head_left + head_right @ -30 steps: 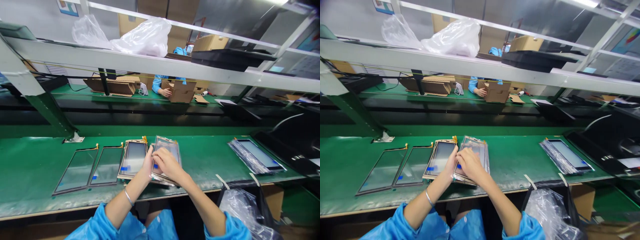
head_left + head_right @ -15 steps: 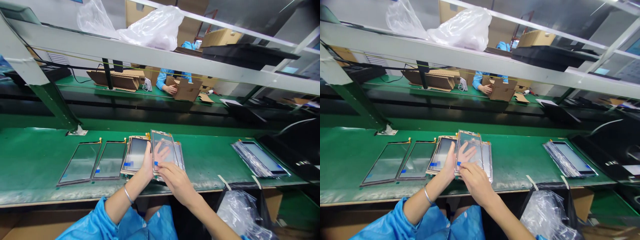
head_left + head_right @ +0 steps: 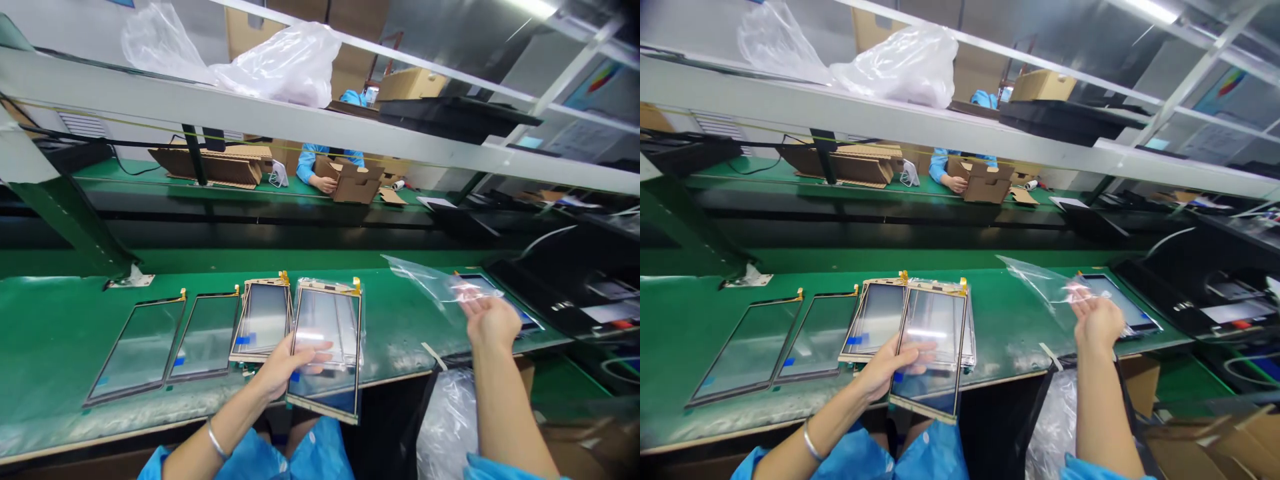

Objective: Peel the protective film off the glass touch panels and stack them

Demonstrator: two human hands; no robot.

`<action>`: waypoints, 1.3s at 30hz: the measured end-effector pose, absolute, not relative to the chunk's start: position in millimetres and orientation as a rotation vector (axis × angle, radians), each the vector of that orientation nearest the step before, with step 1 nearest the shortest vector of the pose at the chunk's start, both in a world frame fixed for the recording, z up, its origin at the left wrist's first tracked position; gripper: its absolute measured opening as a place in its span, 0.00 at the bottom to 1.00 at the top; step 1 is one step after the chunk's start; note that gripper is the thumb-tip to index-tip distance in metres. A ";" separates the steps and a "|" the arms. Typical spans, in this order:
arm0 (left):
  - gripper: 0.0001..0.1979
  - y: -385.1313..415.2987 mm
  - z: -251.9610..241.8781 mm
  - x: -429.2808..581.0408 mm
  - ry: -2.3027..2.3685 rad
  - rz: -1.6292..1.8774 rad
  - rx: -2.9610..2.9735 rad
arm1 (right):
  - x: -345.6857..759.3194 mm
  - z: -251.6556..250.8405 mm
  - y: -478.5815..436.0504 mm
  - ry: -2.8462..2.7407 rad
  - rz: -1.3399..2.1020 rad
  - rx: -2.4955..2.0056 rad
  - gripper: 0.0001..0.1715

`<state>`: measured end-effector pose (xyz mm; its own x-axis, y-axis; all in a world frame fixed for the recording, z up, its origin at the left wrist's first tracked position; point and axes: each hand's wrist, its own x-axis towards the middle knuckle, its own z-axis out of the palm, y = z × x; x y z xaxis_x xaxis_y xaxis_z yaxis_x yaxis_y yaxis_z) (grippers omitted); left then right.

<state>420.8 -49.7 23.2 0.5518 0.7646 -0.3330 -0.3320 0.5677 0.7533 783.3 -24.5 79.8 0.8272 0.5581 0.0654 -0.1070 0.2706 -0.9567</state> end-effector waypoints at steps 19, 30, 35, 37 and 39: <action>0.37 -74.1 35.1 422.9 0.944 0.940 1.058 | 630.0 55.7 -59.1 -0.383 1.423 -0.780 0.14; 0.15 -81.1 38.0 397.2 0.731 1.092 0.892 | 574.2 12.3 -108.3 -0.070 1.530 -0.799 0.13; 0.15 -62.8 40.6 414.2 0.657 0.929 0.905 | 661.9 38.0 -171.0 -0.072 0.849 -1.011 0.12; 0.16 -46.5 46.4 407.8 0.759 0.991 0.929 | 721.2 44.4 -205.2 -0.063 0.462 -1.161 0.08; 0.16 -23.0 50.0 387.5 1.092 1.030 0.890 | 780.0 42.1 -240.9 -0.062 -0.145 -1.362 0.09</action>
